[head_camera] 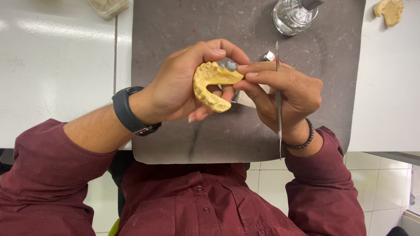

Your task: The person holds a yellow dental stone cast with artificial teeth in one hand and uses a metal wax carving instrument to shape and smooth a blue wax buildup on the cast. They repeatedly rotate the cast, carve the wax from different angles, and dip or touch the tip near a small container while refining the wax pattern.

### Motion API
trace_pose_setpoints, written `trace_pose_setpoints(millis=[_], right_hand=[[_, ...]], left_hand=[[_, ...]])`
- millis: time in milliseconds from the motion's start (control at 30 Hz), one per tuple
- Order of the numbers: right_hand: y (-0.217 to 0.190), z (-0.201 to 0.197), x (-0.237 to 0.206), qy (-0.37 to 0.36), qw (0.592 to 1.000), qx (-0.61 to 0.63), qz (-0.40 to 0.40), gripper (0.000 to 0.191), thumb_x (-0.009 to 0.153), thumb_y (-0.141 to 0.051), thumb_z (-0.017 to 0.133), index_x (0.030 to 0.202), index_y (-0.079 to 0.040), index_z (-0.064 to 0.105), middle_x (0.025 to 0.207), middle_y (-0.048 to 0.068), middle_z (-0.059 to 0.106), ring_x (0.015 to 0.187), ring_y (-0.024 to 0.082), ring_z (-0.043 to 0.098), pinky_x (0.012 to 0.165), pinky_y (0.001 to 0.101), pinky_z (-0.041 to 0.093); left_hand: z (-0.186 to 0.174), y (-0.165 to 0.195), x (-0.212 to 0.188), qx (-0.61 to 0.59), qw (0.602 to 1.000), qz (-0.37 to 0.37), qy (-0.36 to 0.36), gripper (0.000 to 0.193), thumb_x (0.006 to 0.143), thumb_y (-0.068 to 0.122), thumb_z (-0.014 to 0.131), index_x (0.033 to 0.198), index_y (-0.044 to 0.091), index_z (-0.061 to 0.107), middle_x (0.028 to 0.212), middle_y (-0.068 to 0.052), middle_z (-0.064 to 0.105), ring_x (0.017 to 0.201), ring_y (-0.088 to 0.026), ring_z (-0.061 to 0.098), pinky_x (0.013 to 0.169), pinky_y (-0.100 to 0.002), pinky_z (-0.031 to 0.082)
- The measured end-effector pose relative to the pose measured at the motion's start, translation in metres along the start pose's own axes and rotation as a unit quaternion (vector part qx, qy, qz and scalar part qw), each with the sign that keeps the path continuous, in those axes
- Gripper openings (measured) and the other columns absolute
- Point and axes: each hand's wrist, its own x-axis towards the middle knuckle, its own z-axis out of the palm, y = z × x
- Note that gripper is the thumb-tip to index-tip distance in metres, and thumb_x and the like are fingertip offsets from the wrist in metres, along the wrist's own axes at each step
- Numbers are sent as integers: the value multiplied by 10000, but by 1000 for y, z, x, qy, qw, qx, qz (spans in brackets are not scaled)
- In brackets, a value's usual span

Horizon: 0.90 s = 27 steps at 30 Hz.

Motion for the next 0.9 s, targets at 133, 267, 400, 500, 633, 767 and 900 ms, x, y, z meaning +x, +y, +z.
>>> trace_pose_setpoints(millis=[133, 267, 400, 500, 633, 767, 900], right_hand=[[-1, 3, -3, -6, 1000, 15, 20, 230, 971, -46, 865, 1060, 4, 658, 1031, 191, 775, 907, 229, 803, 649, 245, 614], [2, 4, -11, 17, 1000, 11, 3, 265, 943, -46, 869, 1047, 17, 633, 1001, 201, 761, 904, 232, 781, 640, 272, 606], [4, 3, -14, 25, 1000, 3, 1, 290, 939, -43, 902, 1057, 13, 643, 1007, 202, 765, 852, 215, 784, 595, 246, 570], [2, 3, -11, 24, 1000, 3, -12, 288, 926, -46, 888, 1042, 12, 630, 996, 204, 759, 905, 255, 791, 638, 282, 611], [1, 6, -9, 34, 999, -4, -18, 302, 916, -66, 888, 1052, 23, 634, 1013, 202, 767, 885, 207, 780, 648, 233, 599], [7, 7, -12, 81, 996, -11, 25, 227, 984, 5, 839, 1092, 23, 640, 1083, 231, 749, 970, 272, 776, 782, 296, 640], [10, 0, -14, 167, 973, 100, 121, 173, 1113, -144, 715, 1172, -1, 638, 1096, 153, 749, 929, 209, 756, 845, 299, 642]], left_hand=[[-3, -3, 0, 66, 997, 28, 42, 540, 1116, 352, 284, 1234, -67, 603, 735, -191, 650, 440, -182, 551, 368, -270, 438], [-6, -7, -2, 83, 994, 57, 39, 551, 1147, 403, 307, 1188, -49, 619, 725, -194, 650, 458, -192, 556, 390, -273, 441], [-7, -10, -1, 146, 984, 88, 59, 546, 1161, 411, 343, 1105, -44, 640, 721, -181, 646, 476, -190, 576, 379, -275, 438], [-8, -12, -1, 117, 987, 84, 66, 524, 1153, 403, 357, 1072, -33, 636, 712, -178, 650, 479, -192, 591, 381, -281, 452], [-7, -13, -1, 150, 982, 103, 59, 492, 1144, 406, 394, 1148, -18, 644, 775, -159, 674, 520, -160, 604, 393, -262, 454], [0, -18, -3, 177, 974, 129, 60, 417, 1135, 342, 459, 1404, 46, 575, 1012, -104, 703, 656, -121, 647, 529, -226, 528], [6, -24, -1, 191, 967, 164, 35, 474, 1125, 273, 514, 1550, 93, 404, 1247, -72, 695, 954, -144, 771, 797, -252, 672]])
